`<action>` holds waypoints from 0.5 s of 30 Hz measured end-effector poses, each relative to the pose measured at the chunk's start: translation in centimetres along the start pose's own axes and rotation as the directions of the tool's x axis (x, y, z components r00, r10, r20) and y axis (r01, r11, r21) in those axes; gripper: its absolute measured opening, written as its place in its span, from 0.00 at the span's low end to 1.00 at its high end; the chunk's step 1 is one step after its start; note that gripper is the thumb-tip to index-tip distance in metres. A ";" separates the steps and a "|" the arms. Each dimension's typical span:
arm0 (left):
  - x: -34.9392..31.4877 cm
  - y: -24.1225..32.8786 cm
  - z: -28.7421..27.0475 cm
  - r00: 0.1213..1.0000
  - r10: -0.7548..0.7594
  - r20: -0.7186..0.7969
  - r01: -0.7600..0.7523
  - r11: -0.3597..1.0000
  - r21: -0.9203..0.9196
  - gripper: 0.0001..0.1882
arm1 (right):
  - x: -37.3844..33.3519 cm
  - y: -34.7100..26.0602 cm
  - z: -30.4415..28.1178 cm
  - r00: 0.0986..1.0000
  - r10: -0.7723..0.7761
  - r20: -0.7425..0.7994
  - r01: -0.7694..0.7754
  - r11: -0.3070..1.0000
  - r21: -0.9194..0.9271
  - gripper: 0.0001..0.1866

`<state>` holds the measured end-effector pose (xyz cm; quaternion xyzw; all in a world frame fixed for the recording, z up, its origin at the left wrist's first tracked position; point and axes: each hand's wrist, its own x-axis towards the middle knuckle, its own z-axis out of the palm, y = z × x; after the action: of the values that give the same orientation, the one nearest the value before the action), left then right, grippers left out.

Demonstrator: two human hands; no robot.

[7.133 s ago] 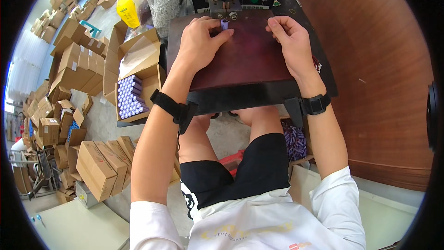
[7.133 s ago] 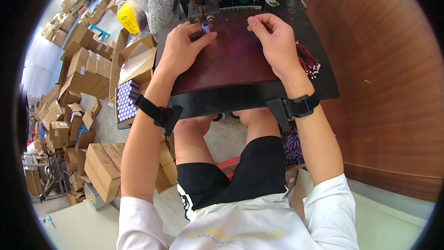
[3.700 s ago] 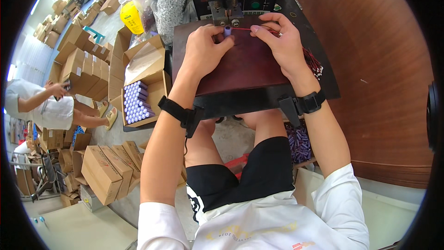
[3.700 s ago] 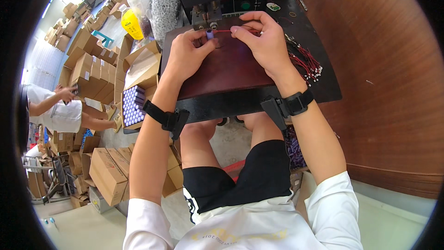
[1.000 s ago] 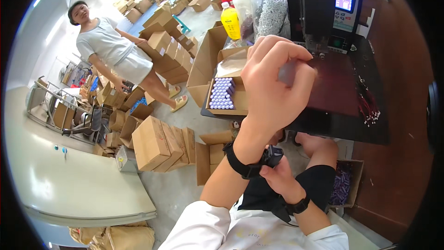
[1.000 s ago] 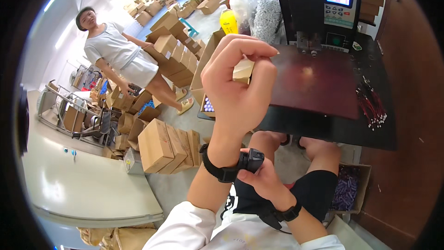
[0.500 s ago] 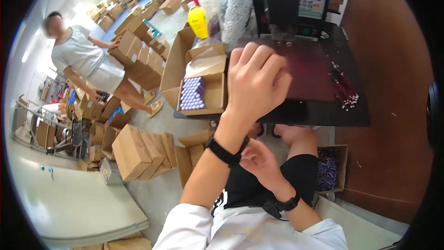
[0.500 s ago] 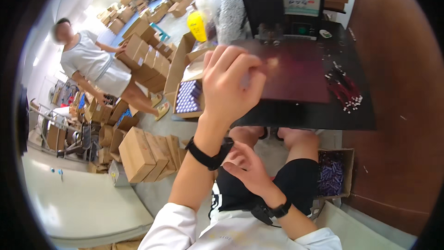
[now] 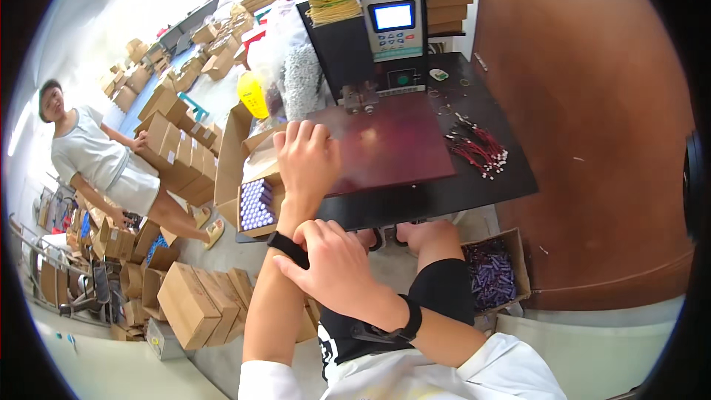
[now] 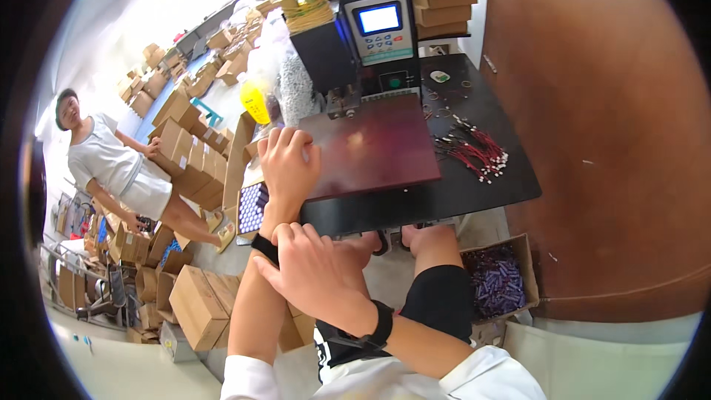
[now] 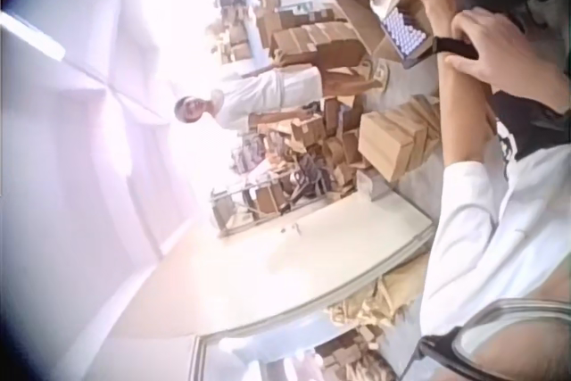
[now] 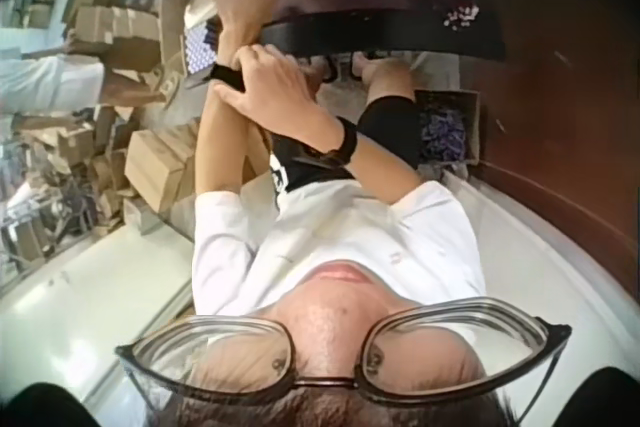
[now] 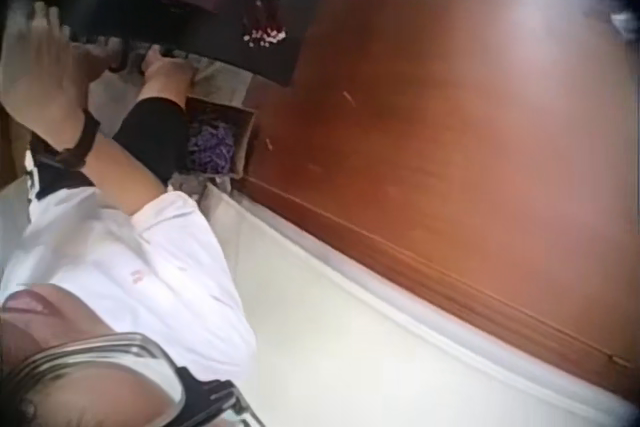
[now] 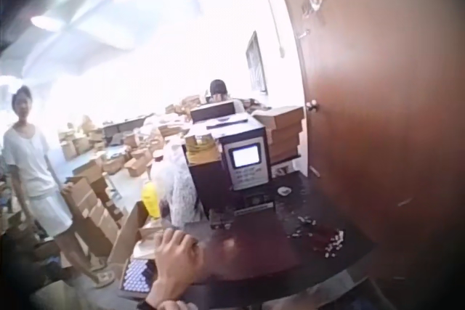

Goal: Using a spot-welding or fusing machine to join wires to electronic components on a production line.

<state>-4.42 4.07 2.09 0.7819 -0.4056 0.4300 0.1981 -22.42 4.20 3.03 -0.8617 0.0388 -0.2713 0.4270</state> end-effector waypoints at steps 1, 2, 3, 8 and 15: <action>-0.3 -0.3 0.2 1.000 0.015 0.013 -0.015 1.000 0.003 0.03 | 0.3 0.2 -0.2 0.996 0.054 0.077 -0.059 0.996 0.067 0.20; -0.4 -0.5 0.2 0.999 0.029 0.026 -0.030 0.999 0.014 0.04 | 0.6 0.3 -0.2 0.982 0.097 0.160 -0.119 0.984 0.134 0.20; -0.4 -0.6 0.4 0.999 0.022 0.030 -0.023 1.000 0.021 0.04 | 0.5 0.9 0.2 0.992 0.070 0.102 -0.083 0.987 0.135 0.21; -0.4 -0.9 -0.2 0.998 0.005 0.061 -0.008 0.999 0.033 0.03 | 0.2 1.8 0.6 0.993 0.071 0.098 -0.091 0.972 0.218 0.22; -1.1 -0.8 0.8 0.979 0.000 0.203 -0.031 0.988 0.151 0.08 | 1.4 2.3 -0.2 0.974 0.090 0.206 -0.159 0.921 0.354 0.17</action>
<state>-3.70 4.49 0.76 0.8312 -0.3956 0.3798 0.0919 -20.98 2.20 1.96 -0.7835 0.0022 -0.1644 0.5992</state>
